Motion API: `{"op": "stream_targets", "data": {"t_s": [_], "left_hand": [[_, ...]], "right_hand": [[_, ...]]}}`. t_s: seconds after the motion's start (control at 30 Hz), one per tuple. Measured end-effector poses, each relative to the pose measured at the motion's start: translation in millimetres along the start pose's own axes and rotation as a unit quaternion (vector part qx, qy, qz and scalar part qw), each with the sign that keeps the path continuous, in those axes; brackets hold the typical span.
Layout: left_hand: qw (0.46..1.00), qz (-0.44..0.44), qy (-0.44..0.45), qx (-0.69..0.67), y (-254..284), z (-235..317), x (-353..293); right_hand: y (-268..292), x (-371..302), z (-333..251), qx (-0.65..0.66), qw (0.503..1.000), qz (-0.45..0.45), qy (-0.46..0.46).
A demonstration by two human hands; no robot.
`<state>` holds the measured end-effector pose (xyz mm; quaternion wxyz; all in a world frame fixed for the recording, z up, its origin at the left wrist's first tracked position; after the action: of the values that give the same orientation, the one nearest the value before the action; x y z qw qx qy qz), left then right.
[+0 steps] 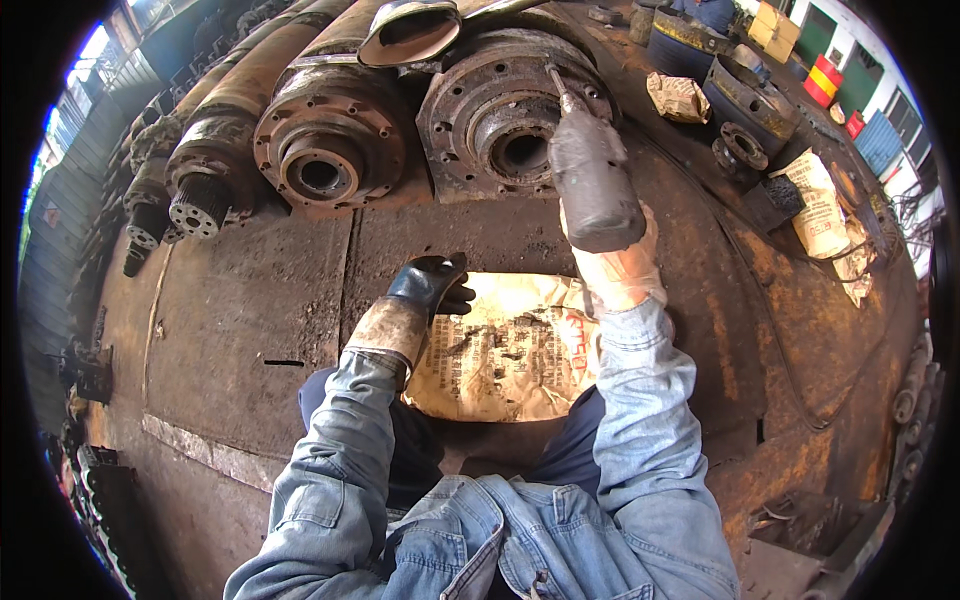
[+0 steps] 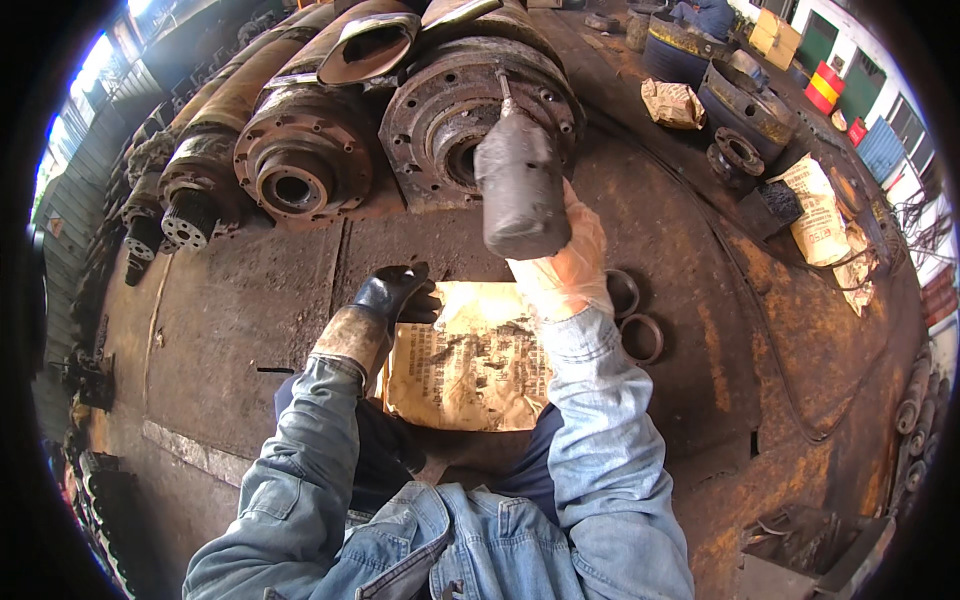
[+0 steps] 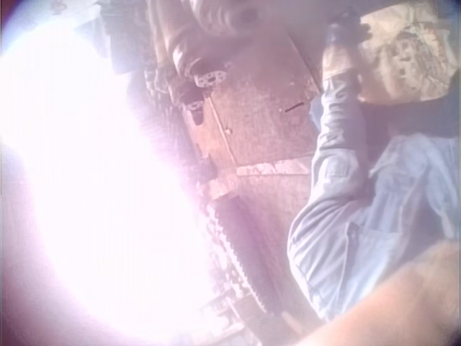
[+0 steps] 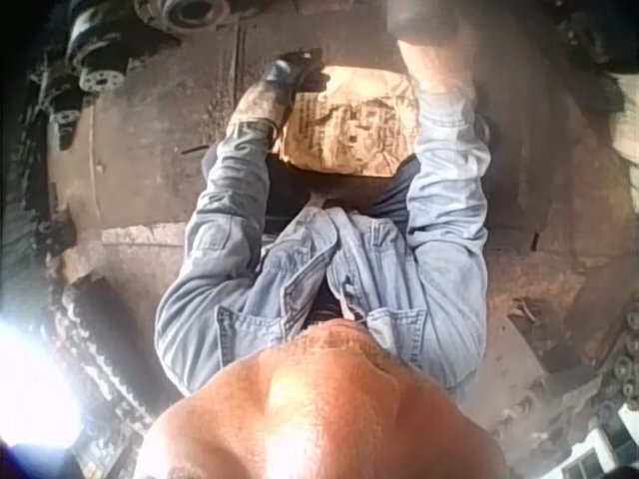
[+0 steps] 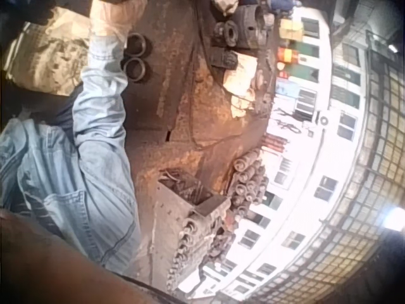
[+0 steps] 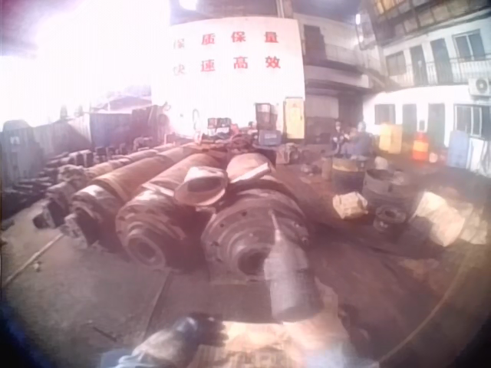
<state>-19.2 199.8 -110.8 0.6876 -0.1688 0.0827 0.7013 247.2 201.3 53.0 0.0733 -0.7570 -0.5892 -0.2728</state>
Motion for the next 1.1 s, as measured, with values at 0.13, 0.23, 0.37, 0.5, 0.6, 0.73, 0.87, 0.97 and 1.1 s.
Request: {"op": "stream_targets", "data": {"t_s": [0.13,0.23,0.37,0.5,0.6,0.73,0.87,0.97,1.1], "left_hand": [[0.999,-0.017,0.035,-0.017,-2.9,0.4,-1.3],[0.999,-0.028,0.007,-0.038,-17.5,4.1,-5.0],[0.997,-0.044,-0.015,-0.057,-25.0,6.6,-1.3],[0.998,-0.031,-0.009,-0.060,-23.7,4.2,-3.7],[0.998,-0.026,-0.004,-0.064,-22.5,6.5,-6.3],[0.997,-0.045,0.004,-0.066,-29.9,5.9,-1.8],[0.996,-0.030,-0.024,-0.086,-34.8,18.5,-13.7],[0.995,-0.024,-0.031,-0.089,-41.3,24.9,-20.5],[0.991,-0.016,-0.031,-0.129,-26.1,29.1,-21.9]], "right_hand": [[18.4,11.7,-48.5,-0.035,0.994,-0.088,-0.062],[16.2,8.9,-17.6,0.147,0.978,-0.110,-0.097],[0.4,5.2,39.7,-0.163,0.980,-0.043,0.106],[-14.8,-21.5,39.0,-0.273,0.948,0.057,0.156],[-19.4,-21.7,3.1,-0.281,0.934,0.016,0.220],[-23.3,-22.4,-8.0,-0.294,0.924,0.009,0.245],[-19.6,-20.3,0.3,-0.191,0.968,0.024,0.163],[-19.2,-16.9,6.6,-0.210,0.955,0.026,0.207],[-20.2,-10.1,18.1,-0.054,0.994,-0.026,0.089]]}}
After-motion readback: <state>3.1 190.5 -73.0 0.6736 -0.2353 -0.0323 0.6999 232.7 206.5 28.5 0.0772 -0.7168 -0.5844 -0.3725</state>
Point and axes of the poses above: each hand's wrist, its own x-axis towards the middle knuckle, its own y-axis out of the back of the hand, z = x × y, the point moved 6 cm from there along x, towards the middle knuckle, and after that the axes turned 8 degrees about -y, right-handed, at the moved point
